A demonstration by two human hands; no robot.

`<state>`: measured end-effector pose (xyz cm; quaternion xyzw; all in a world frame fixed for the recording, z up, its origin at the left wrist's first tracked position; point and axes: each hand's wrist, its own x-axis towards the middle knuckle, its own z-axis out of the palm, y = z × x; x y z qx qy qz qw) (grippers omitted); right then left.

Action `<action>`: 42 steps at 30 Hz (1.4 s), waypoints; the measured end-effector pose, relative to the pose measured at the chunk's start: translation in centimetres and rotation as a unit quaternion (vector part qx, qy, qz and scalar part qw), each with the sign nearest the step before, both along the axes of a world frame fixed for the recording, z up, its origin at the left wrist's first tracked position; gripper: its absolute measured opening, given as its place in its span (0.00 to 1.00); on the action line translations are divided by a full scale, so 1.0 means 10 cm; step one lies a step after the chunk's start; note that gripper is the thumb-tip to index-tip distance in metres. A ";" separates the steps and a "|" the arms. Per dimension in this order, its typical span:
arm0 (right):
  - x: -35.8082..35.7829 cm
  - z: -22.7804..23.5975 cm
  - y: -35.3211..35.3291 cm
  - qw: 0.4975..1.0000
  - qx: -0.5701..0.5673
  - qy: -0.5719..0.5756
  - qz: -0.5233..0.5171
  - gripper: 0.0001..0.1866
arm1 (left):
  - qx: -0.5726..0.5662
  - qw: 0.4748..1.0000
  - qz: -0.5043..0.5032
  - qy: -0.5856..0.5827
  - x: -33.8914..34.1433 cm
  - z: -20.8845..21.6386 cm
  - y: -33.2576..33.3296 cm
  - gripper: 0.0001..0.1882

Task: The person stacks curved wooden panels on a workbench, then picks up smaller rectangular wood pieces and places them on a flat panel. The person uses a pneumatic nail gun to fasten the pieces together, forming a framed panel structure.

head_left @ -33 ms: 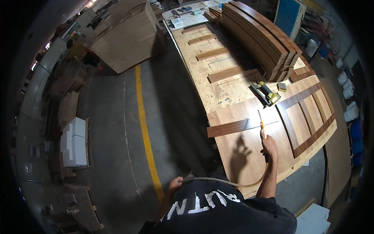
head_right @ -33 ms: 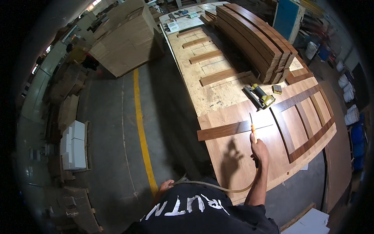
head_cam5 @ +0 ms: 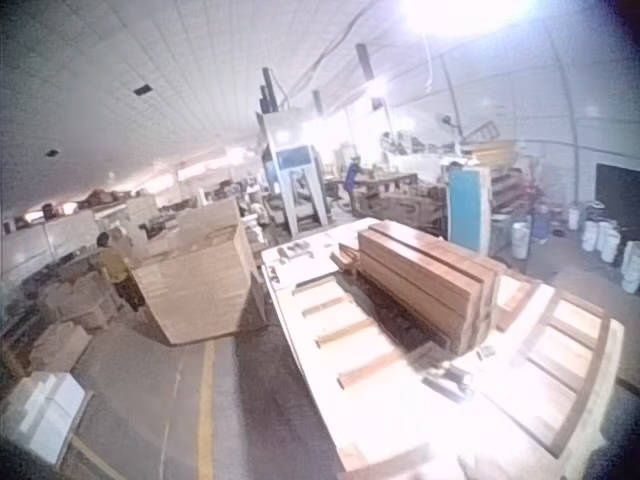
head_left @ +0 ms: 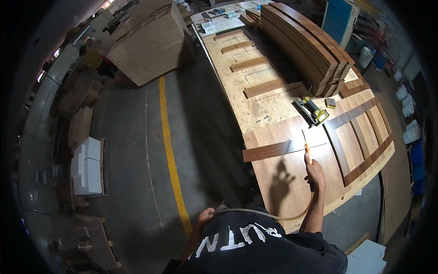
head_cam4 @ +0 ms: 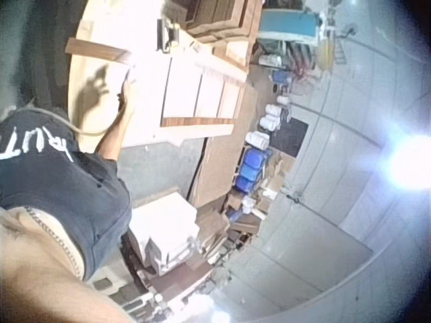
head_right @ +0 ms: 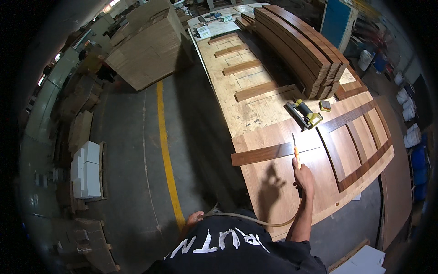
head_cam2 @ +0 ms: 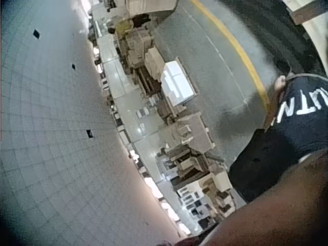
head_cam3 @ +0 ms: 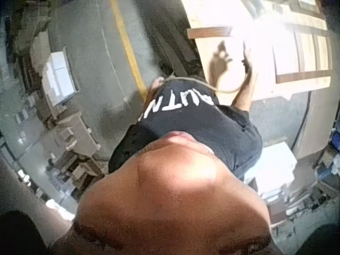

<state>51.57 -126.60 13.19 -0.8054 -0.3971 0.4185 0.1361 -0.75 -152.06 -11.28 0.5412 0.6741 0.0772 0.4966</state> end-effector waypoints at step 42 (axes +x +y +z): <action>-0.69 0.25 0.30 0.967 0.140 -0.071 0.200 0.32 | 0.046 0.998 0.027 0.033 0.27 0.14 0.16 0.12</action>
